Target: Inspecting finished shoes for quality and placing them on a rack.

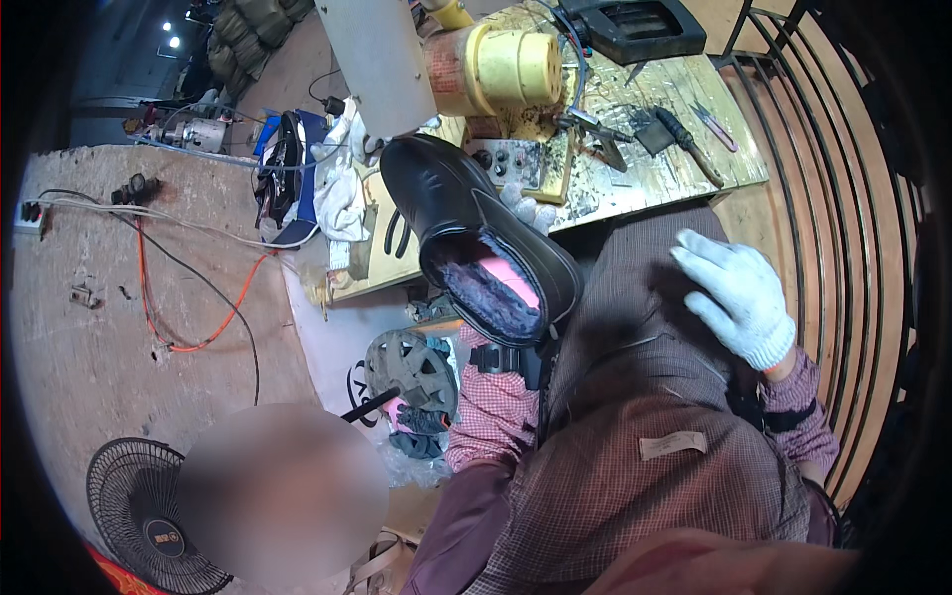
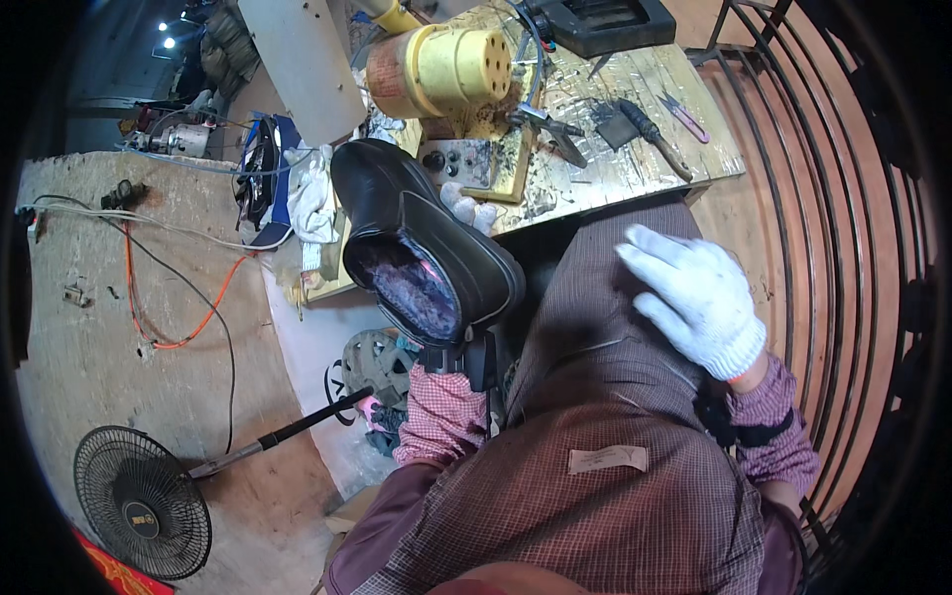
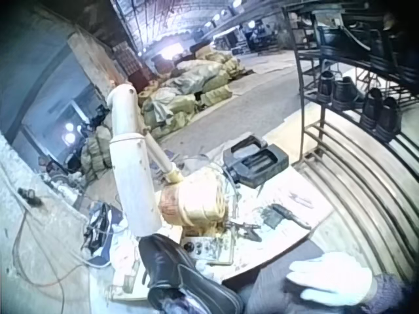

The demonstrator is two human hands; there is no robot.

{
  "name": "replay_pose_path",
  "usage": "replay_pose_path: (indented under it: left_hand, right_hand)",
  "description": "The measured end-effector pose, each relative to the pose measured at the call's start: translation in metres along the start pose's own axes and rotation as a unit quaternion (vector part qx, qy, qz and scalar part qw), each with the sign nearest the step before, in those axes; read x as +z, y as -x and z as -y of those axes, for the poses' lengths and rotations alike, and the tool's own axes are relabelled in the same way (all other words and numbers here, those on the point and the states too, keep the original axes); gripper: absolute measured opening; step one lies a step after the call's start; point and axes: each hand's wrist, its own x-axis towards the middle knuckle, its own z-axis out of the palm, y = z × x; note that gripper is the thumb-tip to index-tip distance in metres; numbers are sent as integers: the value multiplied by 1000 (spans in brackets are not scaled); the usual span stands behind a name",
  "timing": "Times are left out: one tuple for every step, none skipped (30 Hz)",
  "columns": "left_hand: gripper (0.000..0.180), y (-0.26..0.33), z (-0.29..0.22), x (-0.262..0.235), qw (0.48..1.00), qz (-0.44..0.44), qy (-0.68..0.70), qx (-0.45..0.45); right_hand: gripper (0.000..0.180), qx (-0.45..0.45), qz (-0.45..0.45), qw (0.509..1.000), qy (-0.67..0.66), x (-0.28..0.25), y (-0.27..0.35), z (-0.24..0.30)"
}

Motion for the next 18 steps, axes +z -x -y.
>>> replay_pose_path:
  left_hand:
    - [69, -15, -2, -3, 987, 78, 124, -65]
    - [68, -31, -4, -10, 949, 155, 244, -127]
    - [65, -40, -6, -19, 944, 173, 242, -141]
    - [63, -50, -9, -28, 965, 154, 175, -119]
    - [60, -58, -10, -37, 971, 154, 140, -115]
    - [59, -69, -10, -43, 972, 104, 161, -136]
    - [58, -78, -11, -49, 969, 54, 182, -157]
    - [59, -79, -10, -55, 956, 134, 233, -114]
    - [60, -82, -10, -58, 954, 210, 204, -59]
    - [63, -81, -14, -61, 964, 190, 175, -59]
    - [65, -74, -14, -61, 975, 170, 133, -45]
    - [65, -69, -16, -60, 950, 205, 213, -102]
    - [73, -61, -16, -58, 955, 155, 229, -104]
    - [81, -43, -12, -56, 980, 105, 158, -65]
    - [89, -23, -5, -51, 990, 50, 124, -38]
    - [97, -4, 4, -45, 995, 14, 94, -18]
    - [105, 20, 16, -36, 996, -60, 60, -28]
    - [114, 37, 26, -26, 999, -32, 37, -14]
  right_hand:
    - [48, 6, -1, 1000, 5, -2, 10, -5]
    - [48, 30, 10, 999, 11, -3, 20, -8]
    - [47, 62, 26, 998, 15, -4, 29, -11]
    - [47, 71, 25, 997, 13, -5, 37, -12]
    - [47, 89, 29, 996, 9, -4, 45, -13]
    - [47, 99, 23, 995, -3, -3, 51, -13]
    - [47, 116, 36, 993, 2, -1, 55, -12]
    - [47, 122, 34, 992, -2, 1, 58, -12]
    - [48, 110, 1, 994, -16, 3, 60, -12]
    - [51, 107, -3, 994, -12, 5, 59, -11]
    - [52, 119, 31, 992, -14, 5, 57, -12]
    - [54, 119, 29, 992, -24, 6, 53, -12]
    - [55, 132, 28, 990, -33, 4, 48, -12]
    - [57, 83, 6, 996, -31, 3, 42, -11]
    - [59, 57, 17, 998, -13, 1, 34, -8]
    - [65, 1, 10, 999, -49, 0, 25, -6]
    - [66, -41, 48, 996, -62, -5, 18, -1]
    - [70, -86, 136, 979, -125, -6, 6, 0]
